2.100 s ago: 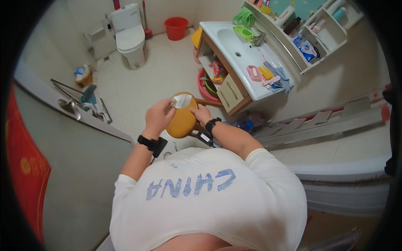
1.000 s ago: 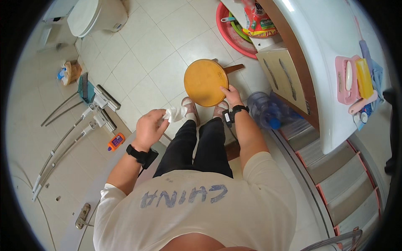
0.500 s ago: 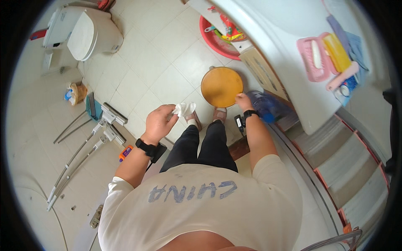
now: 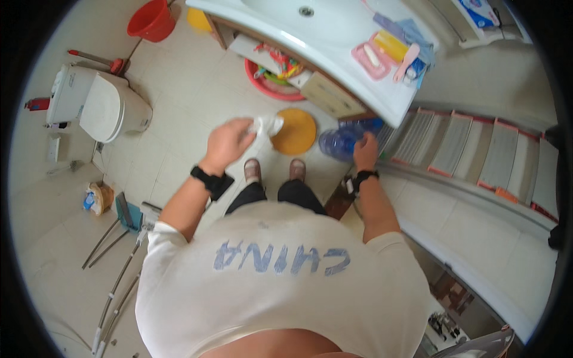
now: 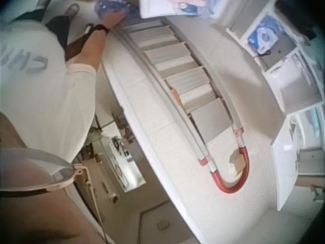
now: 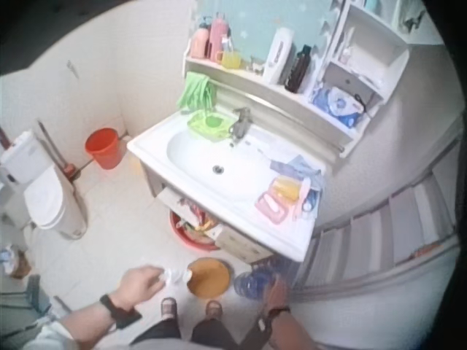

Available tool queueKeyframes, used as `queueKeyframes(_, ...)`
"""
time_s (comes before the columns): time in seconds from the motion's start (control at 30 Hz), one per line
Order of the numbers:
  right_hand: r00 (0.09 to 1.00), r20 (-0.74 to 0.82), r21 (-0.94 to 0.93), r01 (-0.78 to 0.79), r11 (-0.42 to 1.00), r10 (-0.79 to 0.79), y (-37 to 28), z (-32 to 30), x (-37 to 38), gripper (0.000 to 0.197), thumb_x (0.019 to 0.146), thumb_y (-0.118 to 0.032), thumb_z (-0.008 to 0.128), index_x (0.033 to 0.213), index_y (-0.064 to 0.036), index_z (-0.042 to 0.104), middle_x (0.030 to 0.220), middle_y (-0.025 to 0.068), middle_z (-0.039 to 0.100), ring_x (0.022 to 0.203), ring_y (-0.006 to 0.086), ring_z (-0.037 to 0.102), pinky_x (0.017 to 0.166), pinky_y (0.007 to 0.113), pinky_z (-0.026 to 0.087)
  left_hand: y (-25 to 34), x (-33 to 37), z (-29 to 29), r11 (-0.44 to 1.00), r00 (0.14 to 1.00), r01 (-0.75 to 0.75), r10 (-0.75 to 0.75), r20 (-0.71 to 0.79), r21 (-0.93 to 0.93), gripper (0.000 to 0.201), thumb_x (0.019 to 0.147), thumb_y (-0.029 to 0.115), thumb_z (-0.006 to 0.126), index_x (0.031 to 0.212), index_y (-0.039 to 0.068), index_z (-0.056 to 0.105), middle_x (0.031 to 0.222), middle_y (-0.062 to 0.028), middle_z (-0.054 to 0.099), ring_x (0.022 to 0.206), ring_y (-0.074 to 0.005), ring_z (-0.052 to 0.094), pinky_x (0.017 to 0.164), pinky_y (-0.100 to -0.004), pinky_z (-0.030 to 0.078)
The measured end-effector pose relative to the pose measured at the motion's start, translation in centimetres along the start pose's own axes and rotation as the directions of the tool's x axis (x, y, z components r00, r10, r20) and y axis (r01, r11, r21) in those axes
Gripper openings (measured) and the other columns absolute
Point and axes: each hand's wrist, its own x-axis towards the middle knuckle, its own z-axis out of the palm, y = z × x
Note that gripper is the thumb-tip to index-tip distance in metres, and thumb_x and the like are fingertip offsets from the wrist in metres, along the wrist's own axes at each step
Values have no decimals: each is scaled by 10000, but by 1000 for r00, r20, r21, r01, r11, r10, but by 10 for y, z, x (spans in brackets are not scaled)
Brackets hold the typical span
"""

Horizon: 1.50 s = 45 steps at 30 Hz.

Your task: The person wipes the inside of a bathroom cabinet with a white cloth, removes and replaces several bottles, and cleans the cabinet door and handle. The person then closes the cabinet.

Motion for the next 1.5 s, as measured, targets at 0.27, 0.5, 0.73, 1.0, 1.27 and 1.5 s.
queueKeyframes(0.27, 998, -68, -29, -8, 1000, 6, -52, -58, -6, 486, 825, -135, 593, 1277, 23, 510, 1253, 206, 504, 1141, 356, 506, 996, 436, 418, -18, 3, -27, 999, 998, -53, 52, 29, 1, 261, 820, 224, 679, 1053, 108, 656, 945, -100, 677, 763, -252, 667, 677, -358, 525)
queueKeyframes(0.5, 945, -203, -106, 240, 965, -258, -51, -76, 23, 572, 767, -116, 589, 1303, 47, 471, 1353, 247, 464, 1255, 398, 448, 1038, 464, 387, 17, 29, -11, 989, 984, -142, 145, 101, -40, 239, 826, 215, 675, 1041, 113, 655, 934, -82, 677, 782, -264, 659, 679, -357, 520)
queueKeyframes(0.73, 933, -113, -275, 300, 913, -341, -38, -86, 69, 563, 748, -106, 576, 1289, 27, 497, 1334, 206, 505, 1268, 374, 451, 1073, 482, 342, 59, 46, -6, 989, 993, -116, 113, 29, 93, 237, 829, 205, 671, 1045, 109, 652, 935, -90, 678, 799, -278, 656, 688, -360, 522)
queueKeyframes(1.0, 928, 66, -286, 370, 884, -367, -27, -91, 69, 685, 764, -132, 584, 1398, 22, 376, 1459, 188, 386, 1396, 336, 300, 1156, 455, 228, 93, 35, 15, 989, 998, 66, -64, -17, 132, 282, 830, 197, 683, 1076, 64, 645, 942, -135, 668, 815, -298, 652, 707, -357, 516)
queueKeyframes(1.27, 907, 220, -317, 413, 854, -358, -29, -101, 68, 878, 744, -209, 645, 1474, 35, 222, 1540, 207, 234, 1449, 340, 173, 1182, 427, 160, 111, 47, 2, 967, 990, 26, 11, -143, 252, 268, 824, 226, 686, 1059, 104, 651, 948, -114, 677, 849, -310, 655, 711, -384, 526)
queueKeyframes(1.5, 901, 262, -290, 415, 862, -346, -34, -110, 70, 866, 735, -195, 679, 1457, 31, 258, 1516, 194, 270, 1436, 338, 198, 1181, 432, 161, 126, 78, -29, 955, 959, 15, 71, -276, 295, 293, 833, 237, 689, 1074, 77, 651, 942, -131, 679, 839, -318, 654, 700, -380, 518)
